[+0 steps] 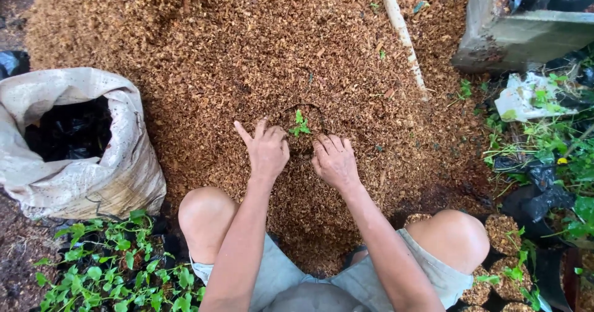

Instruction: Transplanting small seedlings into black plastic nursery bags using an organic substrate like rice husks.

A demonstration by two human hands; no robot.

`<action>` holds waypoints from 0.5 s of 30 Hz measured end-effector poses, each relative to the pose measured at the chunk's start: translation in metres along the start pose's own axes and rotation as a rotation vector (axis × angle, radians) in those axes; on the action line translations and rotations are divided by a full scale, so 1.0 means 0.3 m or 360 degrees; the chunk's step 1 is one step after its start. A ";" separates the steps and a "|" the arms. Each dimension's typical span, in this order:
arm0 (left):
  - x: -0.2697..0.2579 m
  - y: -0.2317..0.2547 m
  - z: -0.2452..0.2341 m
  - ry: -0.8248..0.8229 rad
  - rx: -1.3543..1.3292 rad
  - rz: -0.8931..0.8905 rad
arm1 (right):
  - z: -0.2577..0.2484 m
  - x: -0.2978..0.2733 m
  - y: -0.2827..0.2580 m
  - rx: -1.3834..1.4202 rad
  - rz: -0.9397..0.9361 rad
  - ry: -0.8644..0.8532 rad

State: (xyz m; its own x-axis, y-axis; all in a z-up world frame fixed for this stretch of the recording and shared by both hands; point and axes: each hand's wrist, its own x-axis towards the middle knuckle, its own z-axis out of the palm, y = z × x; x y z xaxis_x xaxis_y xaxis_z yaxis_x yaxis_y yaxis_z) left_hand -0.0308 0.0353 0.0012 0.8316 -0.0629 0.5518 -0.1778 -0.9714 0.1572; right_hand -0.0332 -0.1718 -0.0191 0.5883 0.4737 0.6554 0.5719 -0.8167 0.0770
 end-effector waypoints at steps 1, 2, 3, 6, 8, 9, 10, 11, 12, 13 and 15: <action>-0.005 0.002 -0.001 0.0005 0.0009 0.0000 | 0.017 -0.003 -0.008 0.0005 -0.0003 0.0008; -0.010 0.004 -0.003 -0.0138 0.0040 -0.0002 | 0.033 -0.006 -0.016 0.0015 -0.0033 0.0001; -0.014 0.015 0.000 -0.0285 0.0062 0.0004 | 0.043 -0.016 -0.018 0.0016 -0.0055 -0.0011; 0.018 0.041 -0.046 -0.0599 0.0104 0.0019 | 0.050 -0.017 -0.047 0.0006 0.0000 -0.0104; 0.019 0.036 -0.025 -0.0681 0.0113 0.0041 | 0.040 -0.006 -0.039 0.0003 0.0060 -0.0175; 0.018 0.029 -0.017 -0.0760 0.0117 0.0064 | 0.036 0.002 -0.039 -0.0006 0.0118 -0.0245; 0.004 0.023 -0.036 -0.0762 0.0122 0.0056 | 0.033 0.000 -0.048 0.0002 0.0113 -0.0245; 0.002 0.027 -0.048 -0.0755 0.0092 0.0064 | 0.026 -0.001 -0.040 0.0057 0.0120 -0.0252; 0.001 0.033 -0.059 -0.0749 0.0061 0.0072 | 0.019 -0.003 -0.032 0.0112 0.0127 -0.0259; -0.009 0.037 -0.064 -0.0751 0.0055 0.0075 | 0.015 -0.005 -0.030 0.0107 0.0130 -0.0263; -0.028 0.041 -0.073 -0.0351 0.0070 0.0172 | 0.011 -0.007 -0.028 0.0161 0.0082 -0.0229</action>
State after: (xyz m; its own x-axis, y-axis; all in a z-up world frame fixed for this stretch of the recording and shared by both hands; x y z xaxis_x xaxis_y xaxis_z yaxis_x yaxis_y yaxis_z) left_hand -0.0515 0.0290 0.0166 0.9046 -0.2109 0.3704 -0.2531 -0.9650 0.0687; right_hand -0.0373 -0.1647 -0.0235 0.6902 0.4801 0.5414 0.5889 -0.8075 -0.0346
